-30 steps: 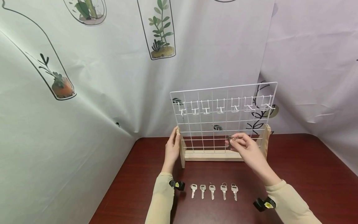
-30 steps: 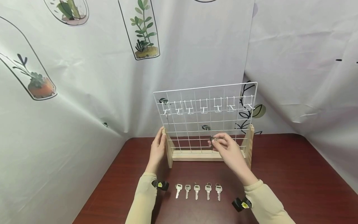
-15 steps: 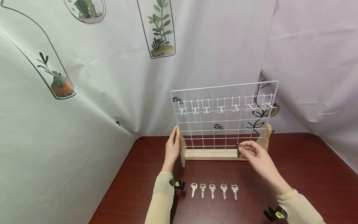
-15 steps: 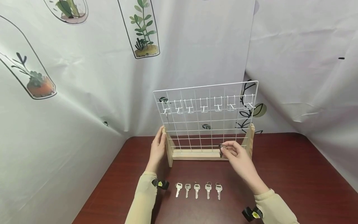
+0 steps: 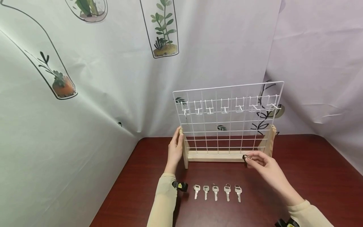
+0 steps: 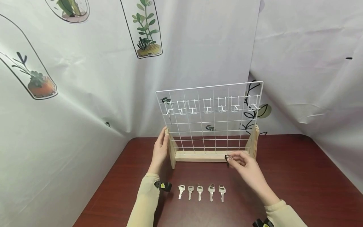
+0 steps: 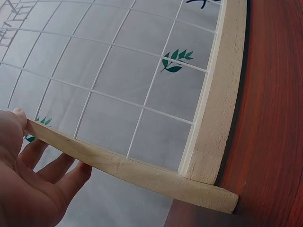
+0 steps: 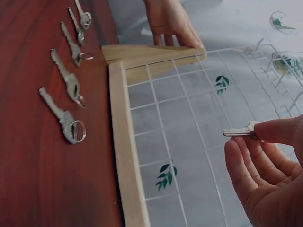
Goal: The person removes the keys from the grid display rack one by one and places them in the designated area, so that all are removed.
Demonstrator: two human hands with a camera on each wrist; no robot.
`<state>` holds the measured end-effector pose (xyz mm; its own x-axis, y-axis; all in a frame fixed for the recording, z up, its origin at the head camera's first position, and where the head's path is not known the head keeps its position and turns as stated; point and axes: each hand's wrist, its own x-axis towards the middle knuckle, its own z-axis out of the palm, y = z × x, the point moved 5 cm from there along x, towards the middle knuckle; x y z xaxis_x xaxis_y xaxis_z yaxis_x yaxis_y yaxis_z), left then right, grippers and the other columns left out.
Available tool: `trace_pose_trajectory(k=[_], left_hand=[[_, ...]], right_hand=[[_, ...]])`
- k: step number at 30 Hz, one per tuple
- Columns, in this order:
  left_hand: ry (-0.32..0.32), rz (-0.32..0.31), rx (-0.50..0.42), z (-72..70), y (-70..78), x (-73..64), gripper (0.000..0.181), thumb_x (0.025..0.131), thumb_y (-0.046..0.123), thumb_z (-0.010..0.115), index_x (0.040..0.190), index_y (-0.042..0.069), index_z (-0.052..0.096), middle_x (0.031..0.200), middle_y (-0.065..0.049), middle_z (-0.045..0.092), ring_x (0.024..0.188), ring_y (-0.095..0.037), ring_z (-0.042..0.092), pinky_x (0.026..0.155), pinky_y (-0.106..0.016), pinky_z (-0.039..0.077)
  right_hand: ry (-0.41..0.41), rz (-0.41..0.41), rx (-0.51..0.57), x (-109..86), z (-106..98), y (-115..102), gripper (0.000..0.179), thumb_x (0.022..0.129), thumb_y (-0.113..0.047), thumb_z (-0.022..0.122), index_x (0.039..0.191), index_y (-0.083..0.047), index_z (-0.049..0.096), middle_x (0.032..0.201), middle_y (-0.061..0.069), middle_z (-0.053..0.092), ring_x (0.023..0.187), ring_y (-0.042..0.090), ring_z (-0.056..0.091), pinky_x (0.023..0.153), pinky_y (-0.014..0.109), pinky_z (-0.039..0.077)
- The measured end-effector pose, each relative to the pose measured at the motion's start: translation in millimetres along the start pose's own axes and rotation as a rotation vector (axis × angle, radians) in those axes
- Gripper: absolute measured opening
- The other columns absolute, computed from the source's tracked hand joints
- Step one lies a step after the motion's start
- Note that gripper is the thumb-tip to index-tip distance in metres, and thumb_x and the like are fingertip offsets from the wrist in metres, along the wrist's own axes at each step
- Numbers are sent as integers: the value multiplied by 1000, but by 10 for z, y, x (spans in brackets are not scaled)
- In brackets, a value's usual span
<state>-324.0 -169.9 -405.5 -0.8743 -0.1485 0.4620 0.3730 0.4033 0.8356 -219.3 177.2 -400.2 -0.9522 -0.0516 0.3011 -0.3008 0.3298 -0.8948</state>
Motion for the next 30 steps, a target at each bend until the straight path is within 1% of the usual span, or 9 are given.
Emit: trace_pose_trajectory(k=[4,9,13,18,21,26,30], left_hand=[[-4,-7,3,-1,-11,-3,46,107,40,50,151,27,48,148,-7,53,128,-30,55,103,-55,44],[-12,-8,0,10,-19,-6,48,107,40,49,152,26,47,151,-5,50,133,-29,51,106,-55,42],[-13,-14,-3,21,-28,-5,47,106,41,49,152,30,47,150,-5,50,132,-29,51,106,-55,42],[-19,-23,-5,33,-36,5,47,106,43,49,152,33,47,151,-3,49,135,-28,49,107,-55,41],[-18,-25,-2,21,-28,4,46,106,43,49,151,33,47,150,-4,50,132,-28,51,106,-54,42],[-11,-18,10,-4,-25,-2,45,106,41,50,150,33,48,148,-5,53,127,-29,55,103,-54,45],[-8,-13,8,8,-30,10,45,106,41,50,150,33,48,148,-5,52,129,-29,54,104,-54,44]], right_hand=[[-10,1,16,-45,13,59,23,97,-10,68,116,3,65,97,4,73,81,6,70,73,23,55],[-41,36,20,-86,30,141,26,96,-11,70,116,4,64,96,8,73,81,6,70,73,23,55],[-67,67,22,-119,38,208,27,96,-13,70,116,4,64,97,10,73,83,6,70,74,23,55],[-88,113,8,-162,37,296,26,95,-14,71,115,2,65,96,8,72,83,6,70,74,25,55],[-93,132,11,-185,46,357,25,95,-12,71,114,2,65,95,7,71,80,7,70,73,27,56],[-105,152,23,-229,84,449,25,94,-12,72,113,2,66,91,6,71,77,10,69,71,28,56],[-154,145,51,-226,111,502,23,94,-11,72,109,5,65,89,9,73,76,12,70,71,28,57]])
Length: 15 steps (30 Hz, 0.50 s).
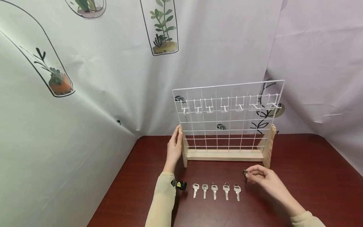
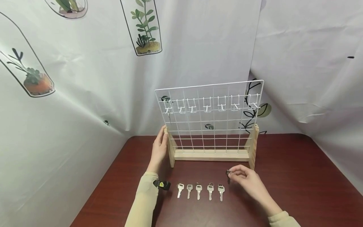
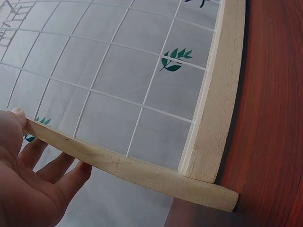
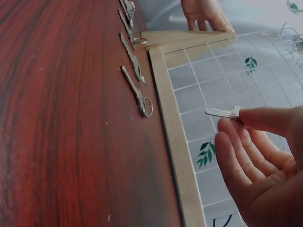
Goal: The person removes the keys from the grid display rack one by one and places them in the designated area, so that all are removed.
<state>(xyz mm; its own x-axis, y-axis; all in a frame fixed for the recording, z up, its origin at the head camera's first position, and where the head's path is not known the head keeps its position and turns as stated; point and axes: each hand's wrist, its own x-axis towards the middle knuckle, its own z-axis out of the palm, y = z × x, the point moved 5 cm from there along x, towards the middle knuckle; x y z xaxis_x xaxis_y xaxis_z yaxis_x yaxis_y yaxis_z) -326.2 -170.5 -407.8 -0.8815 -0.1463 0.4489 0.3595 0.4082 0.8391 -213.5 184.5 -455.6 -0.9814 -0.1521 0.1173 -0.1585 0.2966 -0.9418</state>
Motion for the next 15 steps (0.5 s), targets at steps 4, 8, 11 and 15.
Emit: trace_pose_trajectory(k=[4,8,11,15], left_hand=[[-1,-2,0,6,2,3,45,106,41,50,151,32,48,149,-6,52,129,-29,54,104,-54,44],[-4,1,0,7,10,5,45,106,40,50,151,31,48,150,-6,51,131,-30,52,105,-55,43],[-4,5,-1,6,15,10,46,106,41,49,151,30,48,150,-7,51,133,-31,51,106,-56,42],[10,29,7,1,15,13,47,107,43,48,151,30,48,148,-10,52,130,-34,53,103,-57,44]], right_hand=[[-71,-7,5,10,26,73,21,95,-9,70,107,8,65,89,11,74,75,12,70,70,29,58],[-135,-6,-4,4,44,135,22,95,-10,70,106,9,65,86,11,74,75,12,70,68,30,58],[-186,2,-10,3,49,164,23,95,-11,70,104,8,65,85,10,74,74,13,69,67,30,58],[-246,29,-11,7,31,205,21,95,-11,70,101,9,65,84,12,73,72,13,68,67,31,59]])
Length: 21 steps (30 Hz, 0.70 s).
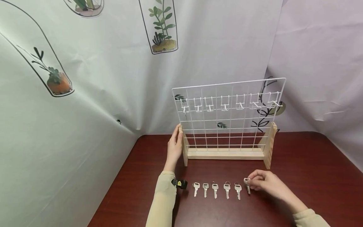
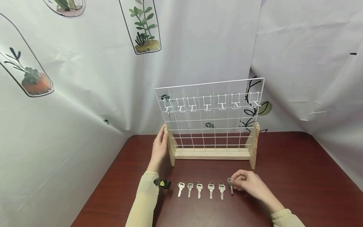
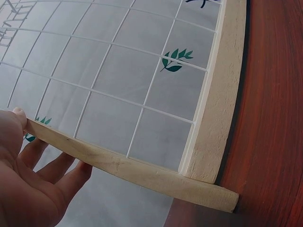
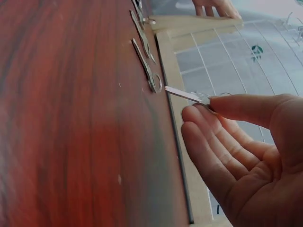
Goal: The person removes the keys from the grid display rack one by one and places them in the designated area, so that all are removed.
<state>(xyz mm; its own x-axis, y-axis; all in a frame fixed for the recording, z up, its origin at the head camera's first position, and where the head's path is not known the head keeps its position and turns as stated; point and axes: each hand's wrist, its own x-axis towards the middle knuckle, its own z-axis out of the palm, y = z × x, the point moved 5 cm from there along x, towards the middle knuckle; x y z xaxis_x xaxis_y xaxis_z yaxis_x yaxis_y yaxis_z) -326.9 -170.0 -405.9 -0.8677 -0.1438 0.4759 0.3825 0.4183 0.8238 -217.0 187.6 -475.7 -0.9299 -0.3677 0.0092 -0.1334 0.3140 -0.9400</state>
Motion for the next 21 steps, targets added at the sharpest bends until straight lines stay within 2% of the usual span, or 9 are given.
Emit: trace_pose_trajectory(k=[4,12,21], left_hand=[[21,34,19,-5,-7,1,46,107,41,48,151,25,49,146,-14,54,129,-36,54,101,-58,45],[-10,-23,-14,-4,-9,8,46,107,40,50,151,28,48,149,-9,52,129,-32,54,104,-55,44],[-15,-32,-18,-3,-14,9,47,106,41,50,151,28,48,149,-7,52,130,-30,53,105,-54,43]], right_hand=[[-44,20,22,0,-13,43,17,94,-7,68,98,10,64,84,14,72,72,13,67,66,32,59],[-112,53,36,-4,50,121,13,92,-3,66,96,9,62,83,16,70,73,18,69,65,33,59],[-95,81,-3,-18,50,171,13,92,-4,67,95,7,63,77,11,67,66,17,65,58,33,58]])
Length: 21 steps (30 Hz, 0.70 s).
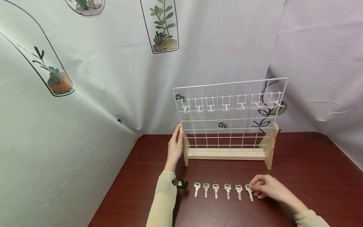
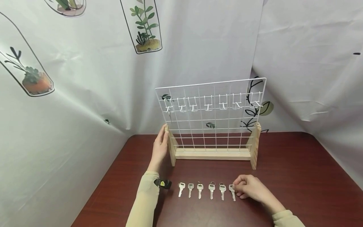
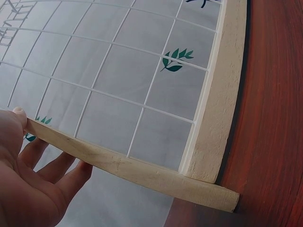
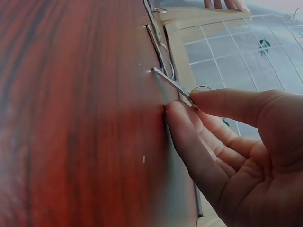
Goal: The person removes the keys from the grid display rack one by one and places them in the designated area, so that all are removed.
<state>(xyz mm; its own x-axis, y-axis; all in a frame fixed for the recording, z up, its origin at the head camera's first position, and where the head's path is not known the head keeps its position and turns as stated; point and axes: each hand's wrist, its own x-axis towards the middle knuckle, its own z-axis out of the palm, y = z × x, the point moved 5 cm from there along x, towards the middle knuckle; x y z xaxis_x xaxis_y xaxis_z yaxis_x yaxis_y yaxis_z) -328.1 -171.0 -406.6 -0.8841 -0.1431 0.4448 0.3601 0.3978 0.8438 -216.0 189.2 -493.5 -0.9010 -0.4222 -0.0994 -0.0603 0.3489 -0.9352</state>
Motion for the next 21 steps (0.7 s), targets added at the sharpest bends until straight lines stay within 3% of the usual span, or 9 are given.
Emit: trace_pose_trajectory(k=[10,21], left_hand=[[-2,3,-2,4,15,-2,47,107,39,50,151,26,48,148,-9,52,128,-32,55,103,-55,44],[4,10,-3,14,4,-1,46,107,39,50,151,29,48,149,-8,52,130,-31,53,105,-54,43]], right_hand=[[61,9,-142,-28,-14,8,10,92,-11,70,90,-2,66,68,4,59,55,13,56,47,33,55],[69,-4,-206,-1,-20,-2,11,91,-13,71,86,-5,65,65,3,59,50,14,57,44,34,54]])
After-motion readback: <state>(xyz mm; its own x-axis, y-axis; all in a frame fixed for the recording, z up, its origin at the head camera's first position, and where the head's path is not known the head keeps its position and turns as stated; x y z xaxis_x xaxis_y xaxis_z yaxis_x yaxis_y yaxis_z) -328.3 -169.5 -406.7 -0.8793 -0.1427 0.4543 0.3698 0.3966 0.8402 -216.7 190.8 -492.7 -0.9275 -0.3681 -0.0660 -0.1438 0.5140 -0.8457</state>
